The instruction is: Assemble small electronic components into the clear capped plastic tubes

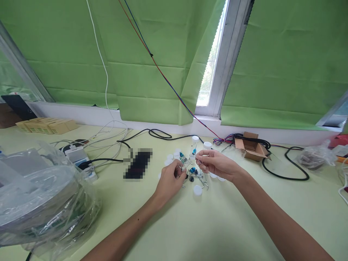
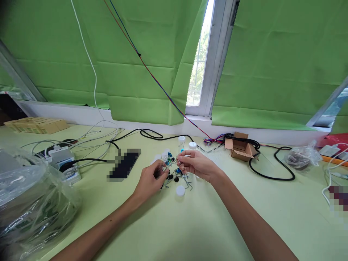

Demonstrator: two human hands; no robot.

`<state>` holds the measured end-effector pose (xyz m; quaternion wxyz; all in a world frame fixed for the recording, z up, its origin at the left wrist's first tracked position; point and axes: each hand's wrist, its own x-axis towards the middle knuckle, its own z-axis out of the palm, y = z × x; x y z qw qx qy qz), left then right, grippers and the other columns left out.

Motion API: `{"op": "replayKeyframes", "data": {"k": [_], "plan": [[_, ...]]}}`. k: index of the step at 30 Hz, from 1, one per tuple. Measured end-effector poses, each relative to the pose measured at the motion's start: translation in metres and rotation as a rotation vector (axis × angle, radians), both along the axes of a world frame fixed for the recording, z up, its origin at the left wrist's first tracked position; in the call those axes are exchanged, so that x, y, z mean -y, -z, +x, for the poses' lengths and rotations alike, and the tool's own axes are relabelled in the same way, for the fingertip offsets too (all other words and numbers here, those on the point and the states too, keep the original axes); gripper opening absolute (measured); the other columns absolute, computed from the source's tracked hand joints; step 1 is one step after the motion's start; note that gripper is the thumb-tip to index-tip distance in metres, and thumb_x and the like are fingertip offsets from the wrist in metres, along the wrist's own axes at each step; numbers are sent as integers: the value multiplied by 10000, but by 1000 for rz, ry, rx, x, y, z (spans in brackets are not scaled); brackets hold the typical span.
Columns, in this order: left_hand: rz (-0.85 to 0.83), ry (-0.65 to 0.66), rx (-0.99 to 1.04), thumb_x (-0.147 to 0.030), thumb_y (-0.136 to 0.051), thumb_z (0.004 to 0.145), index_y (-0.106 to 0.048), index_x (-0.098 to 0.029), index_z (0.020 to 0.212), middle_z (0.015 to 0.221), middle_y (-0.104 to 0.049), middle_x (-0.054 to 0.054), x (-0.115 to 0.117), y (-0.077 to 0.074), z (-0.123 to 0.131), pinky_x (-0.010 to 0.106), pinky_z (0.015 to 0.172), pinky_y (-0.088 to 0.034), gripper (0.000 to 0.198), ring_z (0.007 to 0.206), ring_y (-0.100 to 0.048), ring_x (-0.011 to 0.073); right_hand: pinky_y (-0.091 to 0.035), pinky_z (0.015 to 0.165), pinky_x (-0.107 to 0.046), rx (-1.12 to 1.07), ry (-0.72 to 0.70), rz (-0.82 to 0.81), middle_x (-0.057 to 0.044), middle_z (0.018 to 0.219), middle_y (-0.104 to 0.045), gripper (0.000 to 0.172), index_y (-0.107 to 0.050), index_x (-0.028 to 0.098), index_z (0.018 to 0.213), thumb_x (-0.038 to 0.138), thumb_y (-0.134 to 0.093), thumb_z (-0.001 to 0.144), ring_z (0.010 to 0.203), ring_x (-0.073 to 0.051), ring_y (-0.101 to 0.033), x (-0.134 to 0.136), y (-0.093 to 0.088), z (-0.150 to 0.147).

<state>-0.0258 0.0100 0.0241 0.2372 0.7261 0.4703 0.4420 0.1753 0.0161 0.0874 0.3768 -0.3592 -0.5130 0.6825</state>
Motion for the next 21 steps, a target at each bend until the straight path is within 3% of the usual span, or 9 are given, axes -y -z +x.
{"op": "replayKeyframes", "data": {"k": [9, 15, 21], "plan": [[27, -13, -140, -273, -526, 847, -487, -217, 754, 603, -473, -53, -3, 4, -2, 247, 544, -308, 114, 553, -417, 126, -436, 569, -246, 130, 32, 68, 2, 683, -639, 388, -634, 140, 914, 334, -845, 654, 568, -85, -530, 2, -4, 2], [32, 4, -210, -266, -500, 860, -456, -218, 769, 632, -454, -52, 0, 6, -2, 248, 542, -293, 112, 568, -392, 125, -284, 429, -210, 189, 32, 172, -7, 673, -653, 370, -611, 162, 896, 403, -804, 691, 469, -59, -447, 3, -3, 5], [45, 44, -256, -238, -479, 869, -450, -215, 781, 669, -468, -44, 3, 4, -1, 252, 561, -292, 96, 596, -400, 127, -245, 393, -203, 331, 102, 222, 13, 570, -602, 358, -592, 165, 829, 440, -778, 694, 440, -68, -408, 8, -9, 2]]}}
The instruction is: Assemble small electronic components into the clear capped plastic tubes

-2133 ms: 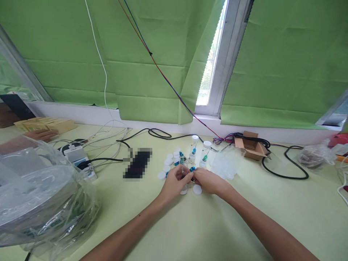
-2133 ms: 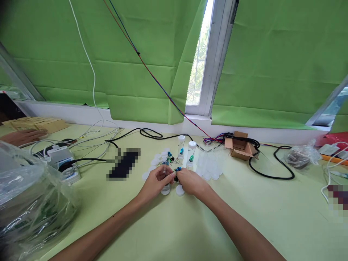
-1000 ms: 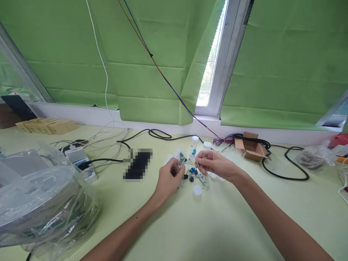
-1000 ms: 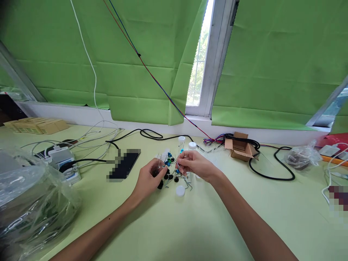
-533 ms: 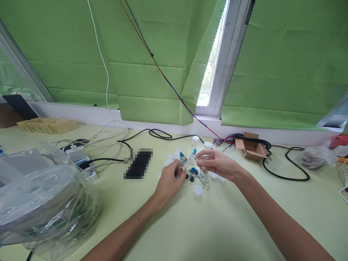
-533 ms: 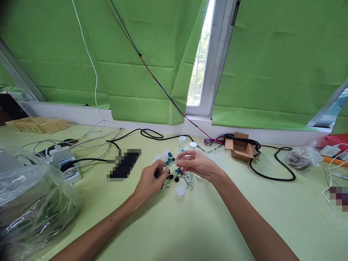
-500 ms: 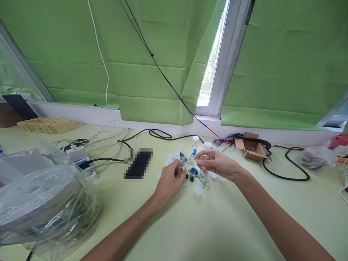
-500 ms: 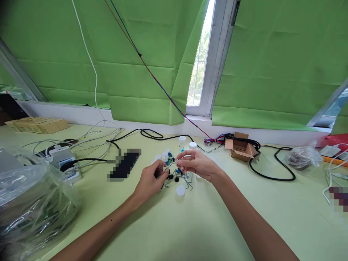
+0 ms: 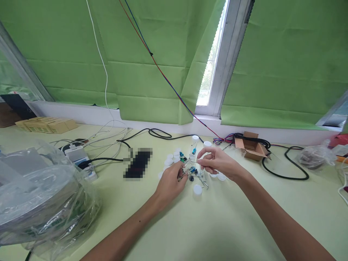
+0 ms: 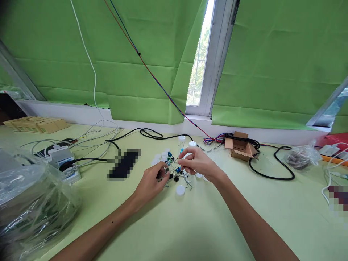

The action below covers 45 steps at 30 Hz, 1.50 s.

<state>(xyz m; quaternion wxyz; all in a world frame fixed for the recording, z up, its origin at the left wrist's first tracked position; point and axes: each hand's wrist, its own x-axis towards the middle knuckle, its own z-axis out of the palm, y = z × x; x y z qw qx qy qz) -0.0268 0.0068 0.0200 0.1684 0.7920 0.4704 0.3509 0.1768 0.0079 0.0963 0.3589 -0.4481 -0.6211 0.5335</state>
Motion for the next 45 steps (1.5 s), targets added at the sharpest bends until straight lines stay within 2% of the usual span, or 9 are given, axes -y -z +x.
{"op": "replayKeyframes", "data": {"k": [9, 17, 27, 34, 45], "plan": [[-7, 68, -57, -202, -493, 838, -417, -214, 769, 687, -483, -37, 2, 1, 2, 257, 564, -272, 103, 611, -403, 132, -246, 363, -178, 36, 70, 58, 68, 485, -505, 330, -574, 178, 813, 450, -744, 735, 411, -65, -401, 2, 1, -7], [-36, 97, -7, -208, -497, 837, -393, -212, 732, 666, -450, -42, 5, 4, 5, 258, 555, -267, 148, 603, -381, 126, -378, 382, -199, 43, 49, 134, 33, 542, -590, 314, -572, 174, 819, 433, -736, 750, 430, -97, -528, 4, 1, -9], [-101, 82, 86, -258, -510, 853, -487, -206, 761, 640, -460, -50, 6, 1, 7, 251, 547, -291, 108, 583, -394, 120, -492, 456, -250, 61, 54, 165, 26, 595, -613, 205, -556, 179, 833, 321, -693, 777, 483, -138, -622, 7, -1, -15], [-105, 70, 115, -266, -513, 842, -477, -205, 735, 624, -453, -47, 6, 0, 7, 251, 545, -295, 129, 578, -395, 123, -428, 441, -221, 158, 78, 231, 24, 646, -615, 172, -566, 186, 866, 283, -676, 776, 488, -114, -600, 10, 1, -16], [-124, 28, 220, -333, -556, 837, -548, -202, 786, 624, -503, -43, 3, -3, 7, 242, 554, -331, 141, 576, -444, 124, -442, 447, -240, 188, 185, 317, -18, 806, -619, 146, -574, 196, 850, 331, -615, 812, 528, -123, -620, 10, -1, -19]]}}
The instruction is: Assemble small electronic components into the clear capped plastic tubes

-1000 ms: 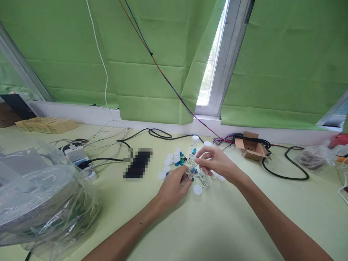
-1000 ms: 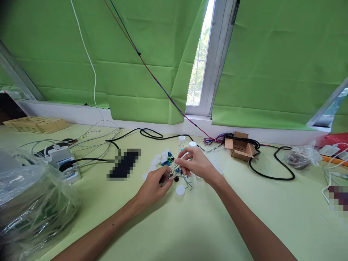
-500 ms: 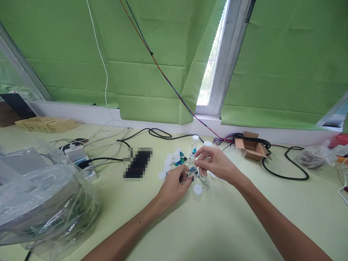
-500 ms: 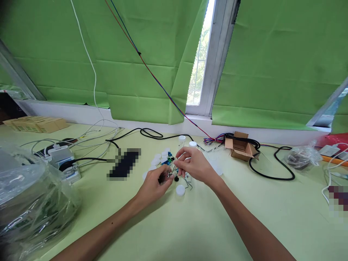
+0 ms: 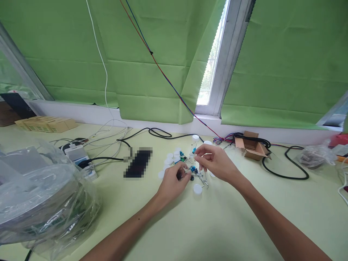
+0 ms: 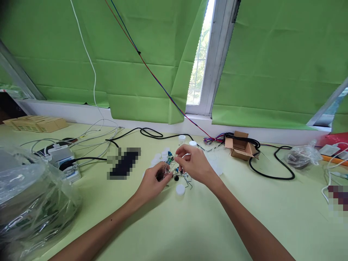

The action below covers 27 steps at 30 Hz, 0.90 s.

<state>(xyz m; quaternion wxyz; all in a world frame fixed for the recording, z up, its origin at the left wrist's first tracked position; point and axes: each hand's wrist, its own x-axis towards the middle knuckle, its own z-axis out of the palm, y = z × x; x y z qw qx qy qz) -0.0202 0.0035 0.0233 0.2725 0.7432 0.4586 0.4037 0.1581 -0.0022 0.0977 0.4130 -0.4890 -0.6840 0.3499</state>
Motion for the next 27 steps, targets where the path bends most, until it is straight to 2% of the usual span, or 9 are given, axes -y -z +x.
{"op": "replayKeyframes", "data": {"k": [3, 6, 10, 14, 16, 20, 27], "plan": [[-33, -28, 107, -353, -584, 830, -560, -199, 813, 612, -488, -52, -5, 1, -2, 237, 548, -336, 157, 558, -427, 113, -460, 472, -249, 26, 29, 15, -13, 813, -610, 125, -563, 200, 874, 318, -580, 839, 525, -121, -622, -3, 3, 1], [-100, -48, 258, -389, -621, 816, -560, -193, 829, 609, -492, -53, -11, 2, -4, 233, 534, -342, 206, 540, -430, 105, -460, 513, -259, 166, 16, 11, -15, 806, -621, 100, -568, 202, 876, 300, -563, 853, 552, -126, -612, -5, 9, 4], [-237, -25, 458, -455, -651, 803, -557, -186, 852, 585, -523, -48, -15, 0, -4, 231, 523, -374, 289, 525, -477, 110, -413, 558, -260, 533, -136, -97, -33, 823, -660, 84, -609, 206, 887, 269, -606, 832, 685, -168, -613, -4, 20, 3], [-311, 22, 590, -474, -669, 793, -591, -173, 891, 643, -569, -23, -15, -4, -3, 240, 572, -428, 326, 572, -539, 121, -376, 608, -265, 787, -237, -163, -80, 965, -647, 199, -632, 204, 980, 277, -667, 797, 923, -246, -597, 0, 35, -3], [-346, 39, 649, -471, -686, 782, -608, -166, 914, 674, -573, -16, -14, -4, -3, 244, 594, -446, 341, 594, -546, 120, -366, 610, -266, 836, -275, -182, -88, 1024, -625, 262, -627, 200, 1006, 283, -697, 768, 934, -255, -598, 1, 41, -6], [-411, 89, 733, -456, -717, 757, -632, -155, 1012, 743, -595, 8, -14, -3, -3, 264, 634, -477, 404, 639, -569, 131, -325, 544, -259, 904, -251, -213, -94, 1099, -577, 323, -611, 207, 1038, 288, -705, 741, 825, -239, -618, 3, 47, -10], [-404, 84, 717, -456, -734, 743, -589, -159, 1136, 787, -632, 16, -15, 1, -1, 266, 626, -488, 513, 619, -576, 120, -339, 565, -258, 904, -277, -186, -95, 1094, -588, 245, -607, 195, 1000, 215, -646, 760, 849, -229, -611, 2, 49, -11]]}}
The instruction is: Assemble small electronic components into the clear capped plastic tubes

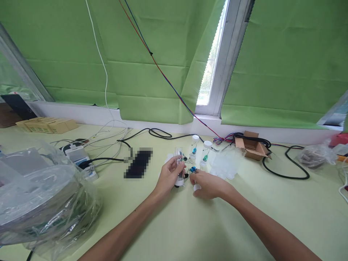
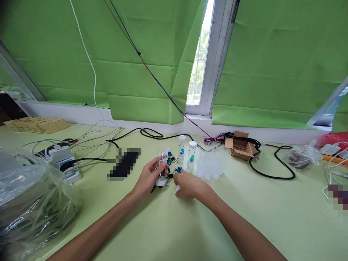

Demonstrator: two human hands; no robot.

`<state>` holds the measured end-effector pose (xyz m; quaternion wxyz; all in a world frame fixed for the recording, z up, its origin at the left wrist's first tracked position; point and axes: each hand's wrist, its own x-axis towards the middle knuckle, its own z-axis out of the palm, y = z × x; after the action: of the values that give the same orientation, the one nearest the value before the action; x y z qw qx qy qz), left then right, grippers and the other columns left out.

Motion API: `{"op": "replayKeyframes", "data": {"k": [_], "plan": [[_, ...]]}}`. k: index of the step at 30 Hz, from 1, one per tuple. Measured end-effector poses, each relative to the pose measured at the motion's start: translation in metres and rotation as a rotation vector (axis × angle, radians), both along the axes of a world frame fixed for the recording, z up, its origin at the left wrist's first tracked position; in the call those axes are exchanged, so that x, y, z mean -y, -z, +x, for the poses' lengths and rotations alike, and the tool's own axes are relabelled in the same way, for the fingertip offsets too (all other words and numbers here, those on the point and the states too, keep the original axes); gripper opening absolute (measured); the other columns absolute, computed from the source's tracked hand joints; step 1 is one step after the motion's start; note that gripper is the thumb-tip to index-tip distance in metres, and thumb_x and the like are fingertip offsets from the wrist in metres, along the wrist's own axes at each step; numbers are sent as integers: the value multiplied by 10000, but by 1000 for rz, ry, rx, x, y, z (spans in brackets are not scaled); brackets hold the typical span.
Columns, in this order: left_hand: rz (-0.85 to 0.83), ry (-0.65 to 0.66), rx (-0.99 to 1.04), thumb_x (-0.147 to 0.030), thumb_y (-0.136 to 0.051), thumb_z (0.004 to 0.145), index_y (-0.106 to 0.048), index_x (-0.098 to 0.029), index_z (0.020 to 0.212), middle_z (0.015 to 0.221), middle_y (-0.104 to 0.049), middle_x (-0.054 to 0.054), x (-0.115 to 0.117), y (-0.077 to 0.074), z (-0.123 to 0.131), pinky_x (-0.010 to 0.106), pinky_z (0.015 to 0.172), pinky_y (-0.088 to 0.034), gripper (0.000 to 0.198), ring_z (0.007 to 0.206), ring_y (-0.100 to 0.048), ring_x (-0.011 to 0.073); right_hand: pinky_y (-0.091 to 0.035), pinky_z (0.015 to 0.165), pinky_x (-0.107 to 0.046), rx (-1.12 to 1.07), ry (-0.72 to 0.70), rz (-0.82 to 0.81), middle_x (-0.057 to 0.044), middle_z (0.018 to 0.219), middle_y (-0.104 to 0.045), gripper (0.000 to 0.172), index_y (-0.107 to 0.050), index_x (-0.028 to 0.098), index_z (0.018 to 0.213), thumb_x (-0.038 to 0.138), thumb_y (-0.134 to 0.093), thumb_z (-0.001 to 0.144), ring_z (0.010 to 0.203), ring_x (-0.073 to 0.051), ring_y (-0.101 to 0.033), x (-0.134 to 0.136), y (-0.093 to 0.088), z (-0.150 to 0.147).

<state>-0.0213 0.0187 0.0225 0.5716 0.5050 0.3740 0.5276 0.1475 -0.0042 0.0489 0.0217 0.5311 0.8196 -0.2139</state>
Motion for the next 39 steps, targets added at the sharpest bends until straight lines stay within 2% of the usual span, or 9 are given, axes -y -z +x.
{"op": "replayKeyframes", "data": {"k": [5, 11, 15, 18, 24, 30, 39], "plan": [[28, -8, -31, -487, -701, 768, -488, -203, 1130, 796, -633, 2, 1, -2, 1, 246, 544, -478, 507, 559, -560, 107, -406, 667, -282, -120, -4, 52, -92, 1013, -646, 130, -614, 188, 939, 209, -596, 812, 938, -246, -599, -5, -7, 5], [52, 13, -86, -527, -647, 806, -438, -250, 1116, 762, -602, -34, 3, 0, 1, 211, 443, -406, 465, 448, -519, 84, -457, 572, -256, -483, 187, 101, -48, 856, -663, 105, -585, 201, 906, 286, -526, 889, 682, -159, -620, -17, -18, 15], [118, 56, -154, -497, -618, 843, -457, -252, 1117, 728, -575, -51, 5, 3, 2, 205, 424, -376, 402, 419, -477, 69, -503, 555, -254, -765, 301, 179, -28, 799, -645, 148, -569, 199, 916, 338, -523, 892, 634, -146, -634, -24, -22, 19], [150, 91, -203, -473, -614, 852, -474, -247, 1141, 726, -554, -53, 7, 3, 3, 203, 424, -366, 393, 424, -460, 62, -510, 548, -257, -872, 335, 208, -11, 714, -624, 203, -567, 192, 894, 391, -525, 888, 582, -140, -621, -26, -24, 19], [162, 149, -250, -454, -620, 851, -504, -231, 1171, 715, -531, -48, 11, 4, 3, 209, 454, -381, 407, 460, -460, 68, -481, 540, -251, -877, 282, 231, 6, 634, -587, 279, -578, 192, 846, 450, -491, 907, 550, -142, -607, -26, -26, 19], [181, 155, -303, -458, -618, 851, -541, -227, 1194, 693, -513, -51, 12, 2, 1, 215, 461, -382, 421, 454, -466, 71, -428, 521, -234, -819, 237, 275, 23, 563, -558, 340, -597, 198, 831, 495, -462, 929, 508, -134, -568, -27, -24, 21], [187, 191, -347, -471, -584, 875, -516, -233, 1250, 741, -550, -32, 15, 0, 0, 209, 416, -382, 449, 416, -471, 63, -364, 548, -249, -757, 179, 320, 51, 531, -475, 401, -523, 208, 742, 484, -361, 983, 501, -119, -470, -26, -21, 20]]}}
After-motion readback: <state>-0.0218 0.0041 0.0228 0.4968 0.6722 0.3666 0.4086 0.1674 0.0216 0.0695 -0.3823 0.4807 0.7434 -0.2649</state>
